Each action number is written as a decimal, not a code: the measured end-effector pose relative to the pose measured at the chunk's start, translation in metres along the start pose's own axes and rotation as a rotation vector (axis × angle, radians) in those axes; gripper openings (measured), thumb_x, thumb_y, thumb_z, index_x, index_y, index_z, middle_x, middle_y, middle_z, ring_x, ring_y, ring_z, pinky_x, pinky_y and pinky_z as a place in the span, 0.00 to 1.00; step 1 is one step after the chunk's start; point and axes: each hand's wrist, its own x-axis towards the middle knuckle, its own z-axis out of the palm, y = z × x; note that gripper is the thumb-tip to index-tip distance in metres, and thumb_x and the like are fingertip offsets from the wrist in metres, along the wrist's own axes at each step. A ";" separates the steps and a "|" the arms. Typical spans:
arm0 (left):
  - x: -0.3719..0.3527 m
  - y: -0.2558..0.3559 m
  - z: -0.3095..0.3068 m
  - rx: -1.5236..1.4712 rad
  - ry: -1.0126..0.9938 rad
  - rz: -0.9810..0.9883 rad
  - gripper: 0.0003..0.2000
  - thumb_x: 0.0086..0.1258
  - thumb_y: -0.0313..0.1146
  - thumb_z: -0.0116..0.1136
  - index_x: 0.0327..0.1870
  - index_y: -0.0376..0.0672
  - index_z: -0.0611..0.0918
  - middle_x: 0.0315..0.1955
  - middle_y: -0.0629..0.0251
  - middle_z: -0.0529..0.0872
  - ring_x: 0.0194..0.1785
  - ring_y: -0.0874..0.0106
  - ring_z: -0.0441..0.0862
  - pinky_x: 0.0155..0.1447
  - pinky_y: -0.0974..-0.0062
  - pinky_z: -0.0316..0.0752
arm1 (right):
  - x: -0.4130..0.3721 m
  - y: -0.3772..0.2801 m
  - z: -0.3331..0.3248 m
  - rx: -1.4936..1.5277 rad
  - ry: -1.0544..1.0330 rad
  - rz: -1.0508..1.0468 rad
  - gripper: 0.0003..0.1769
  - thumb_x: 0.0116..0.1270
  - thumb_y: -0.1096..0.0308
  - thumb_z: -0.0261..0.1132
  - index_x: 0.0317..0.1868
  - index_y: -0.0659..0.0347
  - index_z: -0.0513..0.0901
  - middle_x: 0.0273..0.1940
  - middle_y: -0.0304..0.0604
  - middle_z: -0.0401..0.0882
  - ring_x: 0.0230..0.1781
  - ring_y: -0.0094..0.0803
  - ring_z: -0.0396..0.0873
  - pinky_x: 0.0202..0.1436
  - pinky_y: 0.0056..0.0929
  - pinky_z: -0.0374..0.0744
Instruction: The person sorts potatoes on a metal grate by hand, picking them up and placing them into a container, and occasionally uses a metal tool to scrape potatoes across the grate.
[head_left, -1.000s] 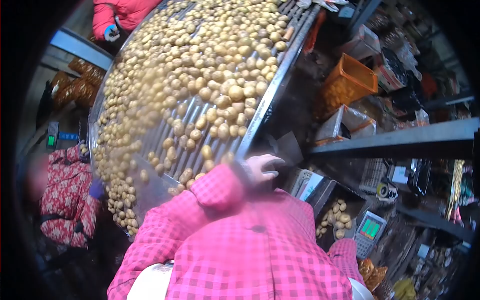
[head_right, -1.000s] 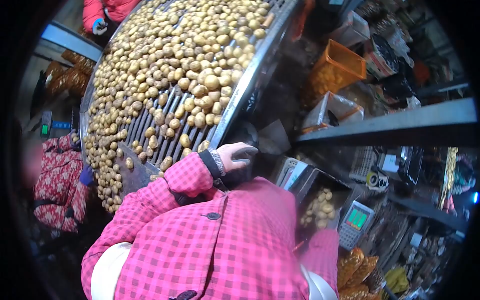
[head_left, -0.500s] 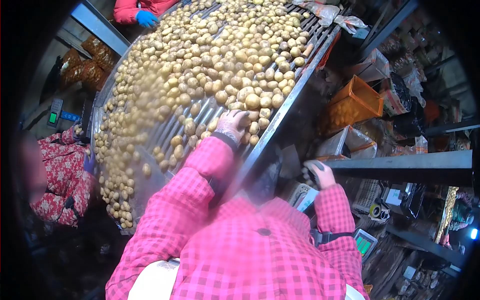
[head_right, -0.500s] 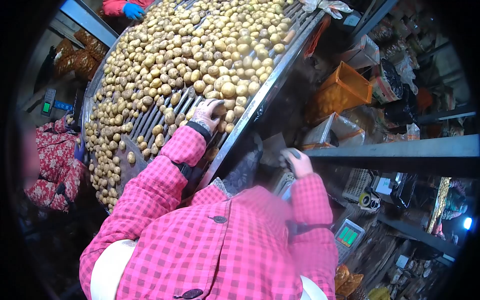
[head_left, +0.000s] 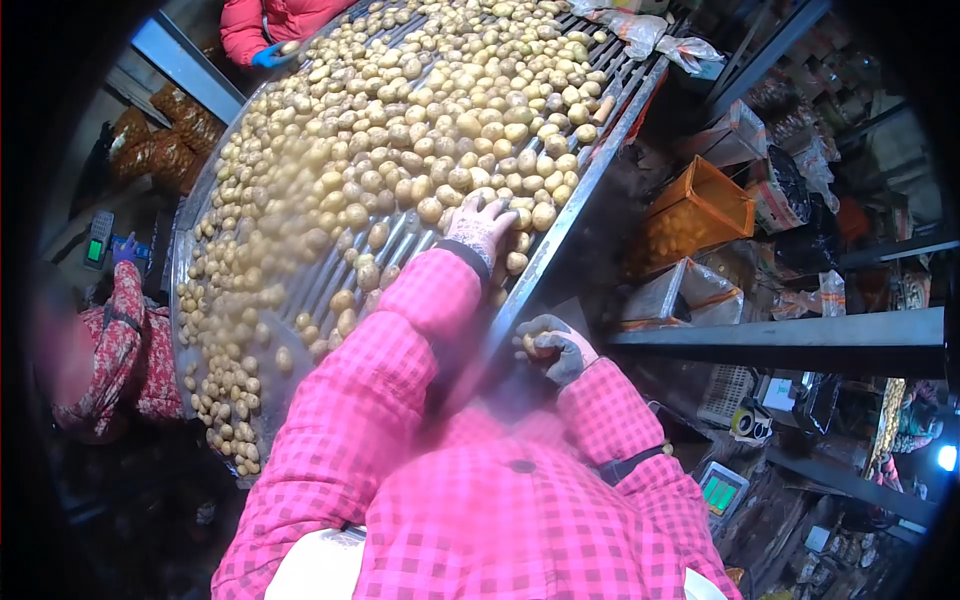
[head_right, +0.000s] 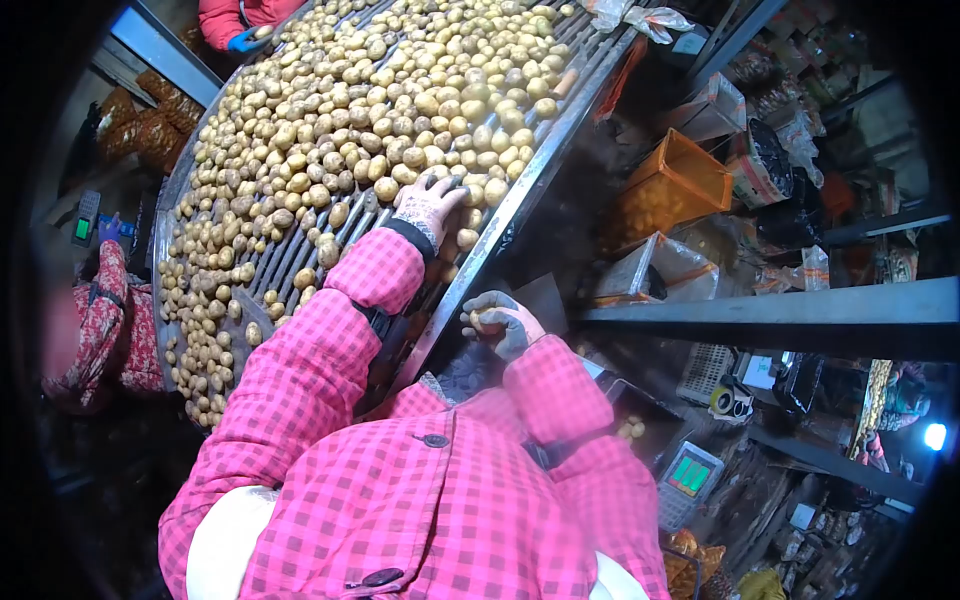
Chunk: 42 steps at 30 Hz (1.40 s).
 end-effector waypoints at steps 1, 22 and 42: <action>0.003 -0.004 0.007 0.000 0.002 0.000 0.26 0.45 0.26 0.60 0.51 0.55 0.76 0.56 0.63 0.72 0.59 0.58 0.68 0.57 0.63 0.67 | 0.000 -0.003 0.000 -0.002 0.000 -0.001 0.16 0.62 0.66 0.58 0.48 0.65 0.73 0.37 0.42 0.75 0.36 0.35 0.77 0.35 0.32 0.77; -0.104 0.018 -0.026 -0.215 -0.208 -0.245 0.24 0.48 0.28 0.61 0.51 0.47 0.74 0.46 0.52 0.72 0.52 0.53 0.72 0.56 0.63 0.69 | 0.006 -0.018 0.026 -0.056 -0.220 0.009 0.32 0.55 0.65 0.67 0.60 0.59 0.66 0.52 0.46 0.74 0.40 0.31 0.78 0.31 0.26 0.80; -0.091 -0.034 -0.013 -0.288 0.325 -0.420 0.16 0.53 0.23 0.54 0.46 0.42 0.79 0.46 0.56 0.80 0.53 0.58 0.74 0.60 0.65 0.67 | -0.175 -0.028 -0.215 -0.275 0.402 -0.199 0.22 0.60 0.48 0.62 0.23 0.52 0.63 0.21 0.35 0.58 0.19 0.27 0.60 0.23 0.28 0.69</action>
